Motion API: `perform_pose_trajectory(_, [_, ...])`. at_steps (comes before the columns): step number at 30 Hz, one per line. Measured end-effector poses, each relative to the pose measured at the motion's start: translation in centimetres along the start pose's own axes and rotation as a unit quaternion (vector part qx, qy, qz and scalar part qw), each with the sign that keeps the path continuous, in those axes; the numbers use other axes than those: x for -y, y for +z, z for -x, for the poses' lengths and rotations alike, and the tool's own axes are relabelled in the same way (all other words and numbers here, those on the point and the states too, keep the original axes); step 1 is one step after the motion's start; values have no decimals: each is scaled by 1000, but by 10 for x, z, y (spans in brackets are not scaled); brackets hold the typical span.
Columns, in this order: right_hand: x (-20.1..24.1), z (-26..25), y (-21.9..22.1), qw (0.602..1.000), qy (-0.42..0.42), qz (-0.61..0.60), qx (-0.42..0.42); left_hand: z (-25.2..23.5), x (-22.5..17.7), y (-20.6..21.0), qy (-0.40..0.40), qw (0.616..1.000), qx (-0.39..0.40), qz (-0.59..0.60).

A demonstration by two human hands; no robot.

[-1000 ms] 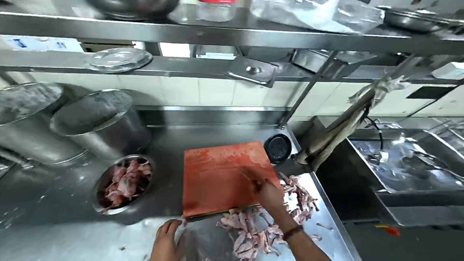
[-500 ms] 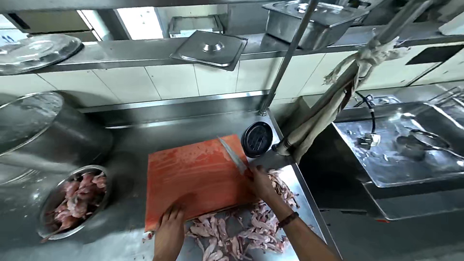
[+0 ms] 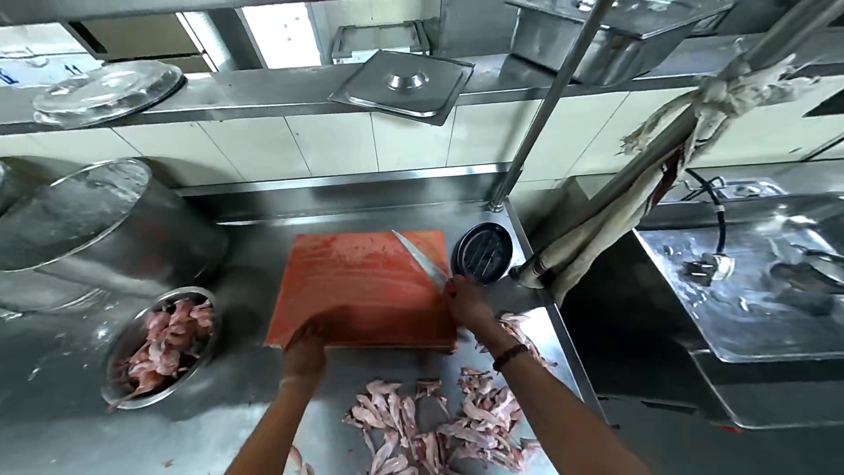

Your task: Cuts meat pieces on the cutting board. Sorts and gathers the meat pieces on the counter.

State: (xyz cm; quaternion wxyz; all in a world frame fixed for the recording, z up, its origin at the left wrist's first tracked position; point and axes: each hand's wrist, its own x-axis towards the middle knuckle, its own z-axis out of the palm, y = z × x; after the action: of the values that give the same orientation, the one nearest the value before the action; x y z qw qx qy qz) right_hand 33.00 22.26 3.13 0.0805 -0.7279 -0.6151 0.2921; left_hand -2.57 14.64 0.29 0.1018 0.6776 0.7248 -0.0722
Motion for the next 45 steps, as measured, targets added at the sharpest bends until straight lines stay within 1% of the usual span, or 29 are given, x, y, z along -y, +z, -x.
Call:
perform_pose_trajectory(2, [-2,9,-28,999,35,28,-8,-19,0,-12,-27,999,30,7])
perform_pose_trajectory(4, [-9,29,-55,998,56,33,0,-25,-2,-23,-23,997,65,17])
perform_pose_trajectory(6, [-20,51,-73,998,55,-5,20,-26,-5,-27,-8,997,80,14])
perform_pose_trajectory(8, [-26,74,-87,993,62,-70,69,-23,-9,-29,12,997,79,9])
perform_pose_trajectory(11, [-24,96,-97,979,81,-132,131,-19,-23,-27,76,994,73,2])
perform_pose_trajectory(13, [-12,93,-103,981,69,-108,148,-22,-40,-24,133,989,71,-1])
perform_pose_trajectory(15, [5,83,-108,983,37,-89,159,-23,-58,-22,159,985,71,1])
perform_pose_trajectory(18, [42,86,-124,977,61,-95,182,-26,-78,-19,155,986,57,3])
perform_pose_trajectory(20, [59,100,-131,974,76,-99,192,-24,-79,-14,151,987,48,-7])
perform_pose_trajectory(23, [54,119,-132,966,67,-66,239,-23,-79,-11,166,986,20,-20])
perform_pose_trajectory(26, [40,144,-130,942,80,27,326,-22,-76,-8,186,982,5,-19])
perform_pose_trajectory(28, [38,164,-140,927,93,52,359,-23,-73,-6,189,982,4,-19])
perform_pose_trajectory(29, [39,173,-146,927,98,51,360,-23,-71,-5,194,981,2,-19])
perform_pose_trajectory(31, [43,183,-156,939,112,41,322,-25,-71,-4,210,977,-11,-22])
perform_pose_trajectory(33, [45,184,-155,952,124,22,277,-22,-70,-3,216,976,-14,-28])
perform_pose_trajectory(36, [32,173,-131,959,129,-31,252,-20,-76,-7,208,977,-9,-31])
perform_pose_trajectory(39, [20,172,-103,957,116,-43,263,-21,-75,-4,214,976,-21,-23])
perform_pose_trajectory(41, [14,182,-93,955,111,-41,270,-24,-73,-4,216,976,-32,-22])
perform_pose_trajectory(45, [3,222,-95,938,123,-49,319,-32,-77,-3,223,973,-45,-22])
